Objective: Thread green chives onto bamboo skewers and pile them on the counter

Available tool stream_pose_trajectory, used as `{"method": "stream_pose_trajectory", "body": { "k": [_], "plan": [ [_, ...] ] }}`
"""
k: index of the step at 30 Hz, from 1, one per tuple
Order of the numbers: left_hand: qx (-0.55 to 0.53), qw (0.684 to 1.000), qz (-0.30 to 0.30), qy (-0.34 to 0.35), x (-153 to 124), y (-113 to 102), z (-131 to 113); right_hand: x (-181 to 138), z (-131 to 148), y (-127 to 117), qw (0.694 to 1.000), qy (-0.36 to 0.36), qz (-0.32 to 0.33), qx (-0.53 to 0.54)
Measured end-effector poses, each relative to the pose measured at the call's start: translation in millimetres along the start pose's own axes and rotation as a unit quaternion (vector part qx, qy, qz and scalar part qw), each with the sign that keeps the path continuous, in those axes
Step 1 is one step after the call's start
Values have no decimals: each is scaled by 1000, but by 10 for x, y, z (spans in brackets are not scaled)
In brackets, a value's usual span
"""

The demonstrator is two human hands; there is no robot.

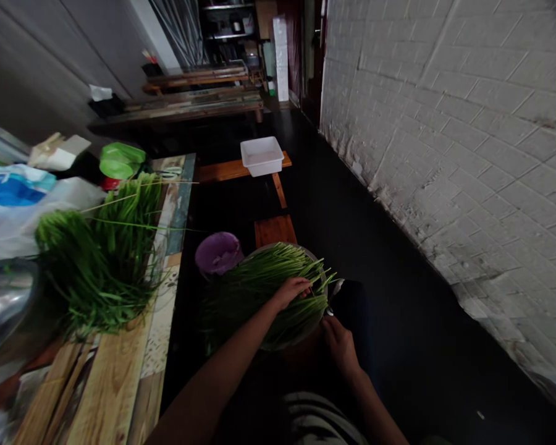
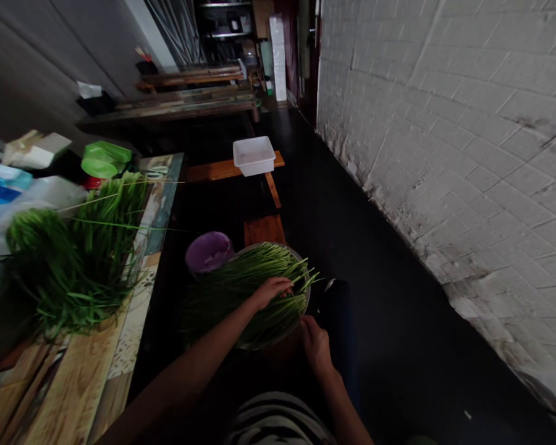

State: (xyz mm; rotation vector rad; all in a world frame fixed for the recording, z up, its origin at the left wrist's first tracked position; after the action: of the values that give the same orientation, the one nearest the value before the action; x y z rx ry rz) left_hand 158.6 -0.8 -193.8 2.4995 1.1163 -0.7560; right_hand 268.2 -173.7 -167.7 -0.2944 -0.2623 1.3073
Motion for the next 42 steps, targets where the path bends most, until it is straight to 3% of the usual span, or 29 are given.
{"method": "stream_pose_trajectory", "body": {
  "k": [6,17,23,29,35,42],
  "plan": [
    [-77,997,20,2,-82,-16,2,34,67,4,1000,-16,-7,-19],
    [-64,998,20,18,-148,-54,-51,-5,59,28,1000,-3,-12,-14],
    [49,998,31,27,-197,-66,-21,-7,47,45,1000,10,-14,1],
    [231,969,37,81,-133,-7,166,-140,-126,128,998,48,-25,9],
    [442,886,-140,25,112,-57,300,-328,-352,140,995,91,-37,6],
    [484,862,-153,10,149,-2,412,-313,-339,130,997,73,-34,-5]
  ]
}}
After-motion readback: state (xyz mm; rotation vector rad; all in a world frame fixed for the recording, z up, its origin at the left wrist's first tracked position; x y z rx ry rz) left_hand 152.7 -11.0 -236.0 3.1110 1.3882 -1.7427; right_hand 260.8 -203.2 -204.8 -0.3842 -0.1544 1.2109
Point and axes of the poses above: each hand's wrist, its own x-axis towards the middle knuckle, its own y-axis out of the palm, z = x × y, the point moved 3 cm from there along x, towards the middle knuckle, and after that the axes turned 8 degrees about -y, right-handed, at the moved point
